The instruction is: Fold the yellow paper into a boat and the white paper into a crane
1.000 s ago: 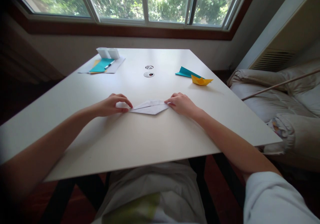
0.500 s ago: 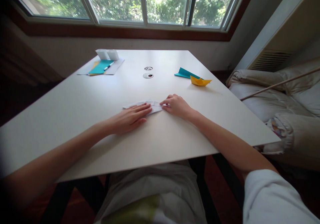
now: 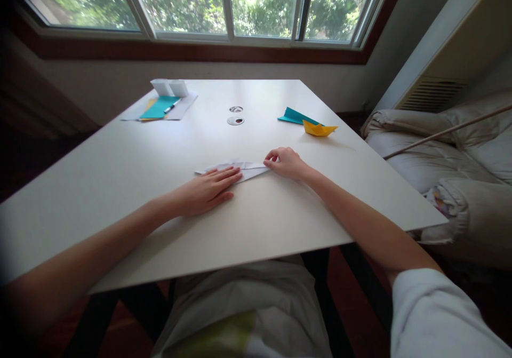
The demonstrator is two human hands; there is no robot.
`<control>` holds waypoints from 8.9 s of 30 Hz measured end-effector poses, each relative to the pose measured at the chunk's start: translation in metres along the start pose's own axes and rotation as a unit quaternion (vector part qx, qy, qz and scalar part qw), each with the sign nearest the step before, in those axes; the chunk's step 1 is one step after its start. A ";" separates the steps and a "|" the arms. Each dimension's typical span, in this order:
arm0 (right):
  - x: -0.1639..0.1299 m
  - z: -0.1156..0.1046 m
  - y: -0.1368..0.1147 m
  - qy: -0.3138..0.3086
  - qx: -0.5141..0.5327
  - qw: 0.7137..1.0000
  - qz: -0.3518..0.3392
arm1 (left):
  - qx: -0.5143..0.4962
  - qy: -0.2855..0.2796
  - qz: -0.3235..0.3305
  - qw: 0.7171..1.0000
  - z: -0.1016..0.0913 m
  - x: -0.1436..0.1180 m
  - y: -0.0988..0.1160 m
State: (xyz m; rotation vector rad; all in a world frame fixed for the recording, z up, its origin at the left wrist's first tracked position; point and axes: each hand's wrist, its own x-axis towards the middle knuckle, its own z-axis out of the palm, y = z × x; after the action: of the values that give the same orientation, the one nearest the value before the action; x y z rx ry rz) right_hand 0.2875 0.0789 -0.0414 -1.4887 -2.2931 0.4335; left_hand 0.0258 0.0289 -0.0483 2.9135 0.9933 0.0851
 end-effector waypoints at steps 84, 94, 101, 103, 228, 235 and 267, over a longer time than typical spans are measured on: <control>-0.017 0.027 -0.038 0.028 -0.007 0.984 -0.178 | -0.116 0.156 -0.113 0.974 -0.001 0.011 0.003; -0.016 0.029 -0.039 0.030 0.009 0.985 -0.169 | -0.014 0.122 -0.048 0.991 -0.004 0.006 0.006; -0.015 0.030 -0.039 0.030 -0.006 0.985 -0.169 | 0.007 0.116 -0.040 0.992 -0.004 0.005 0.007; -0.015 0.030 -0.038 0.028 -0.003 0.985 -0.168 | 0.010 0.116 -0.035 0.993 -0.004 0.005 0.007; -0.012 0.036 -0.043 0.022 0.050 0.995 -0.088 | -0.069 0.136 -0.299 0.942 0.002 0.016 0.020; -0.015 0.033 -0.044 0.016 0.068 0.992 -0.108 | -0.079 0.143 -0.307 0.938 0.003 0.018 0.017; -0.012 0.032 -0.042 -0.014 0.046 0.989 -0.137 | -0.066 0.165 -0.254 0.951 0.009 0.019 0.015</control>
State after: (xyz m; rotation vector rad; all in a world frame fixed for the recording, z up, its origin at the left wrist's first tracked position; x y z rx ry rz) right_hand 0.2436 0.0493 -0.0523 -1.1097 -2.4176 0.4758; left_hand 0.0504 0.0280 -0.0552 2.4743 1.6803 0.5980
